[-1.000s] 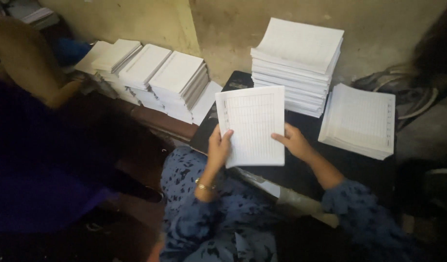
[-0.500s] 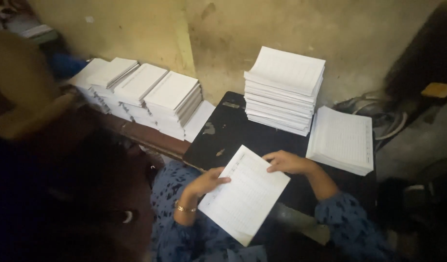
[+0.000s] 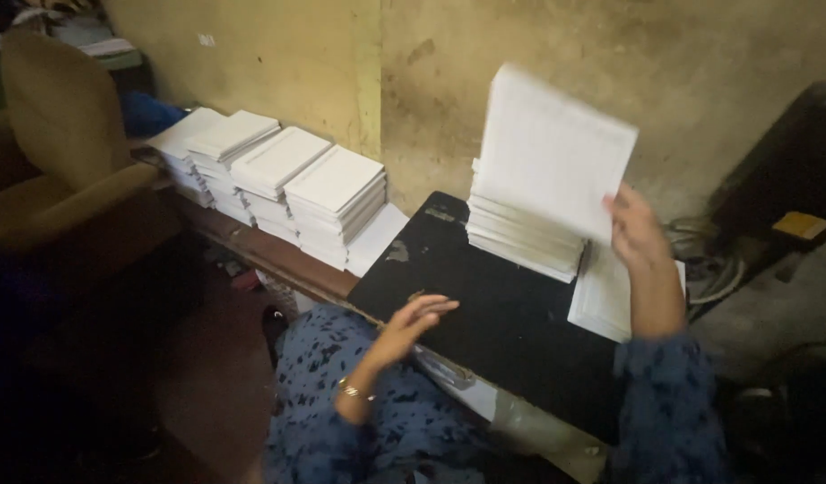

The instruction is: The person sits on the floor and flips through the pages of a stack of lined papers, then places them on a pile. The person repeats this process with multiple stacks of papers on a low table.

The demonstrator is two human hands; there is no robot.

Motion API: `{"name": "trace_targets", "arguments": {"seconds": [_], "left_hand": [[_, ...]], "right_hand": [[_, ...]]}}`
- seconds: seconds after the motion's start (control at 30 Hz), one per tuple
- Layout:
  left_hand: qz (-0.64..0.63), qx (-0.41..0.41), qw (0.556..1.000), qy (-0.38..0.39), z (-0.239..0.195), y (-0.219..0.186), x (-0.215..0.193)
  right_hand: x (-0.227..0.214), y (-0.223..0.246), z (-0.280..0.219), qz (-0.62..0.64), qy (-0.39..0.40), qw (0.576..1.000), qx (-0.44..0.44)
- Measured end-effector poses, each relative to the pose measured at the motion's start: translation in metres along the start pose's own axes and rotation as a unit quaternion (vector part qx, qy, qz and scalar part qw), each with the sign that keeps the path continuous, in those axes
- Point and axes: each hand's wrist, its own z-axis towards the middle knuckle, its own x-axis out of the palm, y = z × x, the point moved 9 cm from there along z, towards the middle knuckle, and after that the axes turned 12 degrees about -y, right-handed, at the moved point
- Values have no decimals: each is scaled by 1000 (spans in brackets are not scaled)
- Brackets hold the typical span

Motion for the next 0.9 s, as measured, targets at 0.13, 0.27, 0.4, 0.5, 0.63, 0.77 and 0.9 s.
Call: {"name": "trace_targets", "arguments": {"seconds": [0.13,0.27,0.4,0.5,0.63,0.77,0.9], "left_hand": [[281,84,956,0,20,39,20],[503,69,862,-7,30,64,18],[557,70,828,-10,28,67,19],[566,112,817,-20,36,86,13],[562,74,824,-5,26,61,20],[554,202,806,-53,23,54,21],[541,58,839,-22,24,39,19]], "right_hand": [[-13,-1,91,-52,-77,993,-70],[-55,-80,174,-197,-204,953,-105],[-95,-144,241,-391,-176,900,-74],[-109,-131,255,-492,-167,849,-98],[-66,-48,136,-401,-207,888,-89],[-51,2,57,-538,-205,802,-162],[-1,57,-119,-513,-175,830,-135]]}}
